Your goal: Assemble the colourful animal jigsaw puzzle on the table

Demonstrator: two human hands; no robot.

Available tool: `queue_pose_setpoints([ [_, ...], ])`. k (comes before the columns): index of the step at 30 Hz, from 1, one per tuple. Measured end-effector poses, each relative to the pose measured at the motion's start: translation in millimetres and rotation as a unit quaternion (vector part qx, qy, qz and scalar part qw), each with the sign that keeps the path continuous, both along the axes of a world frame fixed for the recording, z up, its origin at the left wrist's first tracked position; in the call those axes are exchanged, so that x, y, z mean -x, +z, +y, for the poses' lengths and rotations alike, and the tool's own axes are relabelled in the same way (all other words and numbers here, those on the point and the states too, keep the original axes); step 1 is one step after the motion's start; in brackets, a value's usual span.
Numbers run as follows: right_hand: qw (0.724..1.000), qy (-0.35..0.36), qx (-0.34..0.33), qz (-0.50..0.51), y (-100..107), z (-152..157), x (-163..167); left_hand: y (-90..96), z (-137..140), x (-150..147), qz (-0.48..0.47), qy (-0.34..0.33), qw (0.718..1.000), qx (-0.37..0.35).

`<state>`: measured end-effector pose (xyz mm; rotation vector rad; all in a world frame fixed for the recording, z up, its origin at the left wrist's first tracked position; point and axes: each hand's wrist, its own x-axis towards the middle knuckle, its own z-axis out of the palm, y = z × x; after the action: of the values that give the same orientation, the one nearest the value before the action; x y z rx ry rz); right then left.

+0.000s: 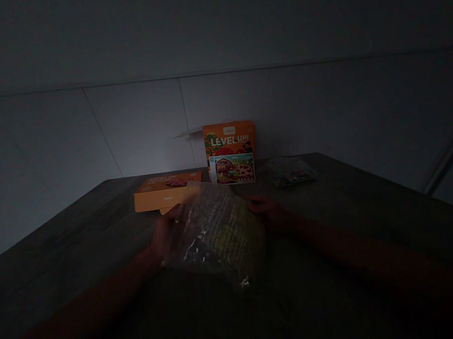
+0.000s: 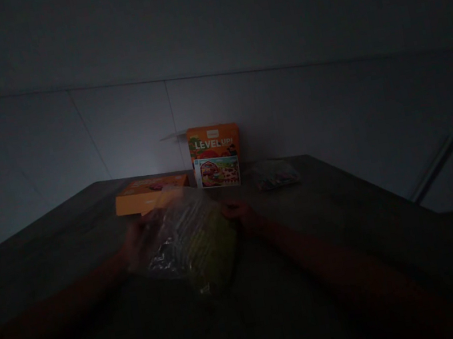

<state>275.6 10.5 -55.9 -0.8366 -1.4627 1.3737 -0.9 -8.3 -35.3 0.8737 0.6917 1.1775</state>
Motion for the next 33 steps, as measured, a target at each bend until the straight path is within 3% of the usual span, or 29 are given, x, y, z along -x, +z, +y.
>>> queue_pose_setpoints([
  [5,0.998,-0.038,-0.026,-0.050,-4.2,3.2,2.4,-0.1,-3.9,-2.4,0.143,0.131,0.976,-0.098],
  [9,0.991,-0.090,-0.052,-0.088,-6.0,8.4,1.1,4.7,-6.2,-2.2,0.191,0.283,0.921,-0.188],
  [11,0.987,-0.106,-0.062,-0.105,-5.1,9.2,0.5,7.5,-12.3,-3.2,0.224,0.329,0.885,-0.240],
  [14,0.983,-0.115,-0.076,-0.122,-3.2,8.6,-0.3,6.9,-25.4,-11.1,0.339,0.258,0.837,-0.343],
  [16,0.982,-0.113,-0.085,-0.127,-2.4,7.9,-0.9,3.5,-32.2,-19.1,0.380,0.199,0.831,-0.355],
  [22,0.983,-0.098,-0.113,-0.108,-0.6,5.0,-1.6,0.3,-33.4,-28.5,0.432,0.085,0.859,-0.260],
  [27,0.986,-0.105,-0.104,-0.081,3.0,-1.0,2.2,4.4,-36.7,-35.3,0.384,0.007,0.881,-0.275],
  [33,0.981,-0.126,-0.112,-0.095,12.2,-17.1,15.7,11.0,-48.5,-48.0,0.299,-0.028,0.933,-0.200],
])
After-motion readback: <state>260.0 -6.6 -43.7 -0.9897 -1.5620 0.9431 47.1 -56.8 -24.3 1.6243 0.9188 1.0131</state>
